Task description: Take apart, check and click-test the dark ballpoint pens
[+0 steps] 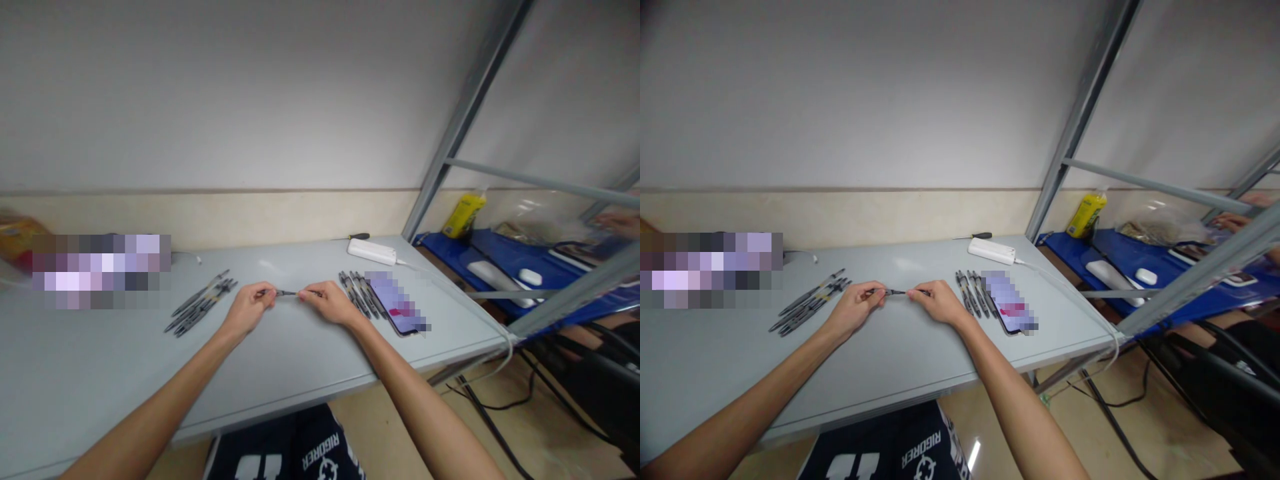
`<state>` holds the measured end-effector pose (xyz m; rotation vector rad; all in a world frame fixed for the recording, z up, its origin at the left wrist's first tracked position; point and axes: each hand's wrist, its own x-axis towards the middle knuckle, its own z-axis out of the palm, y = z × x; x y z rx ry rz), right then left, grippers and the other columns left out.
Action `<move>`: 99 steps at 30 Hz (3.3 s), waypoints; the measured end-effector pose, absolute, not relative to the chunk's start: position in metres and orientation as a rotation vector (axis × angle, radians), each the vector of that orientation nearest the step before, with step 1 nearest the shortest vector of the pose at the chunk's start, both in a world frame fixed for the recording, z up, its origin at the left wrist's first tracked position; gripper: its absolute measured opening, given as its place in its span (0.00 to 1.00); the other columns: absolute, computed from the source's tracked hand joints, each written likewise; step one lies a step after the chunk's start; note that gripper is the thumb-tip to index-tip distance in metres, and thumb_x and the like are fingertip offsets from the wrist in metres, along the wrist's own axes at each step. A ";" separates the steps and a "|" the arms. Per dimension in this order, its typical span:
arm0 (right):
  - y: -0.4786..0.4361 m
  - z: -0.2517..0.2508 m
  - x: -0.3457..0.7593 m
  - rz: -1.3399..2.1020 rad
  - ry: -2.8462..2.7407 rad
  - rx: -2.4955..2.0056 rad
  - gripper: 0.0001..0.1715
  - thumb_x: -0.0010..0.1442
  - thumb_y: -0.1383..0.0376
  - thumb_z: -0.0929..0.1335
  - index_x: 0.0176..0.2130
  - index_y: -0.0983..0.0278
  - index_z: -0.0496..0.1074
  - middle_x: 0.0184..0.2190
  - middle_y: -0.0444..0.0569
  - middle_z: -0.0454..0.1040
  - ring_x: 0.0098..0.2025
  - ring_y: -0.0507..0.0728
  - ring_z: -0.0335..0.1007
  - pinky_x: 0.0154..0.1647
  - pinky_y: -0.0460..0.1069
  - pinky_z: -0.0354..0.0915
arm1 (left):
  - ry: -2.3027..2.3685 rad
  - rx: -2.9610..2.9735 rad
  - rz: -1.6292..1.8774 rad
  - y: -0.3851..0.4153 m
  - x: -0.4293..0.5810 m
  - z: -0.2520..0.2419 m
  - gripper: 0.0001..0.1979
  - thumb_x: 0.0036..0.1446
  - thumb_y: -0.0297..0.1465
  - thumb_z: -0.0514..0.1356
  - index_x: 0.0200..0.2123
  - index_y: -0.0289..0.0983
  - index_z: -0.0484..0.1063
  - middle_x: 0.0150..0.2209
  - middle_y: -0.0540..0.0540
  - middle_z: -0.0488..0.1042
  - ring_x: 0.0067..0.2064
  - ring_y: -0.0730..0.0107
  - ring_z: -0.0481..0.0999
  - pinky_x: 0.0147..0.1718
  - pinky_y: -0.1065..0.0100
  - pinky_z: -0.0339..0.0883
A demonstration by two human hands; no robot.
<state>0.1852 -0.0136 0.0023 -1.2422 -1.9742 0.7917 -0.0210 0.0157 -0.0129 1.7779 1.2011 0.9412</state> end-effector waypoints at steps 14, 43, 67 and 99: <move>-0.010 0.007 0.182 1.157 -1.086 -0.986 0.18 0.42 0.56 0.73 0.30 0.66 0.72 0.16 0.39 0.63 0.17 0.47 0.54 0.16 0.43 0.52 | 0.946 1.856 0.829 0.005 -0.013 -0.002 0.16 0.52 0.42 0.57 0.35 0.35 0.73 0.29 0.47 0.72 0.32 0.69 0.69 0.32 0.70 0.62; -0.002 0.074 0.203 1.609 -0.505 -0.759 0.22 0.58 0.55 0.54 0.17 0.61 0.47 0.09 0.34 0.39 0.12 0.46 0.29 0.10 0.42 0.31 | 1.751 2.605 0.835 0.020 -0.043 -0.001 0.12 0.53 0.32 0.50 0.35 0.37 0.72 0.36 0.40 0.71 0.43 0.54 0.66 0.42 0.57 0.60; 0.001 0.072 0.212 1.515 -0.555 -0.940 0.20 0.58 0.58 0.55 0.18 0.61 0.48 0.09 0.34 0.40 0.12 0.46 0.29 0.11 0.42 0.30 | 1.676 2.552 0.809 0.020 -0.041 -0.011 0.10 0.53 0.32 0.51 0.33 0.38 0.72 0.36 0.43 0.72 0.42 0.56 0.66 0.41 0.58 0.59; 0.003 -0.001 0.191 -0.268 -1.967 -2.138 0.15 0.59 0.65 0.60 0.45 0.67 0.65 0.37 0.58 0.73 0.45 0.63 0.63 0.41 0.53 0.59 | 2.040 2.548 0.444 0.025 -0.061 0.007 0.15 0.52 0.30 0.49 0.39 0.36 0.72 0.42 0.37 0.71 0.46 0.49 0.65 0.38 0.54 0.61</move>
